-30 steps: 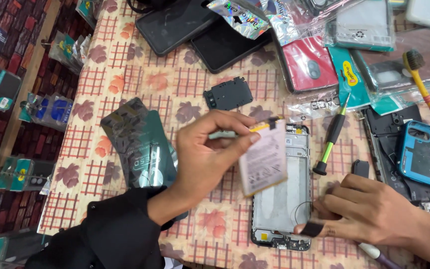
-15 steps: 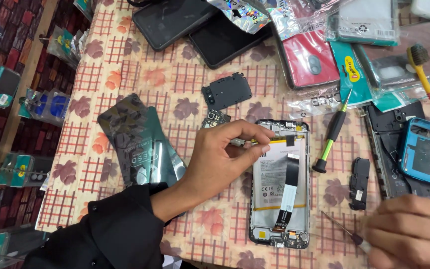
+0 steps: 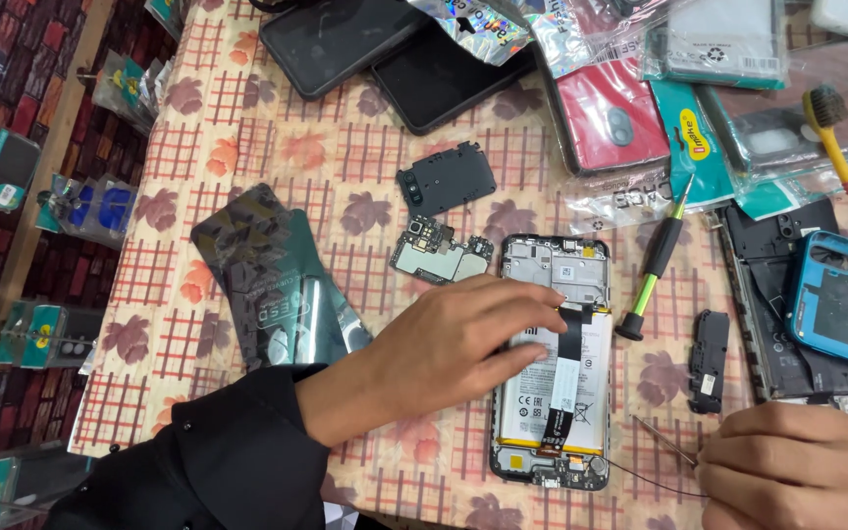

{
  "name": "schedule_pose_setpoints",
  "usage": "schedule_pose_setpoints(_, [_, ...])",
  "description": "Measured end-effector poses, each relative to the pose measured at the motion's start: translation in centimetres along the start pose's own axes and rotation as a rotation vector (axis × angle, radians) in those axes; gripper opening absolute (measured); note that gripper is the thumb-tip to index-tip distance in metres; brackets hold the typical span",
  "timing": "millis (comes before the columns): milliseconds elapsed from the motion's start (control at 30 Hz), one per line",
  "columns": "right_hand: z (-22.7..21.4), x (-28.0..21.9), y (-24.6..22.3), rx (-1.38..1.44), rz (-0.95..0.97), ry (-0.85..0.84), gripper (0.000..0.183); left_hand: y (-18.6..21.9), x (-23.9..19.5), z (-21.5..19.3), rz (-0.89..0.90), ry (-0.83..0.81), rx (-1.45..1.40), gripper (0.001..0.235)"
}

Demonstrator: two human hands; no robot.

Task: The person disassembles a smartphone, removes the battery and internal components, cleans the interior with a brush, and reassembles the device by reconnecting cables and placing components back into the chassis.

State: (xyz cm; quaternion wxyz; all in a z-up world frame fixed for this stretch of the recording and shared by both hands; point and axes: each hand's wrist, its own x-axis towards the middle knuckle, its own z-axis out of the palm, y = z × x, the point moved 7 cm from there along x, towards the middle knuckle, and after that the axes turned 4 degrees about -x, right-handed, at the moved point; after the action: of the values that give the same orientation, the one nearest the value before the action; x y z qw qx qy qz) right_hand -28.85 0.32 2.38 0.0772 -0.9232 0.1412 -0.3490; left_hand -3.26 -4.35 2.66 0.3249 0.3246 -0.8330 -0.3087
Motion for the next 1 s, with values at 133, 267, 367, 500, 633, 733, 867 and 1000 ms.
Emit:
schedule_pose_setpoints(133, [-0.4, 2.0, 0.2, 0.035, 0.031, -0.011, 0.021, 1.1, -0.2, 0.3, 0.145, 0.006, 0.182, 0.032])
schedule_pose_setpoints(267, [0.2, 4.2, -1.2, -0.151, -0.195, -0.160, 0.025, 0.8, -0.3, 0.7, 0.089, -0.031, 0.157, 0.032])
schedule_pose_setpoints(367, [1.1, 4.9, -1.9, -0.255, -0.268, -0.136, 0.020, 1.5, -0.7, 1.3, 0.133, -0.030, 0.277, 0.028])
schedule_pose_setpoints(500, [2.1, 4.9, -2.1, -0.172, -0.183, -0.206, 0.024, 2.0, -0.9, 1.2, 0.168, 0.006, 0.430, 0.030])
schedule_pose_setpoints(633, [3.8, 4.5, -1.9, 0.006, -0.081, -0.382, 0.031, 1.6, -1.0, 1.2, 0.063, -0.051, 0.280, 0.068])
schedule_pose_setpoints(733, [4.6, 3.8, -1.9, 0.027, -0.126, -0.428, 0.036, 1.7, -1.0, 2.0, -0.004, -0.109, 0.264, 0.104])
schedule_pose_setpoints(867, [5.4, 1.3, -2.2, -0.103, -0.216, -0.513, 0.042, 1.7, -1.2, 3.3, -0.038, -0.147, 0.286, 0.115])
schedule_pose_setpoints(1000, [6.5, -1.3, -3.0, -0.221, -0.223, -0.510, 0.038, 1.6, -1.7, 3.7, -0.048, -0.151, 0.258, 0.115])
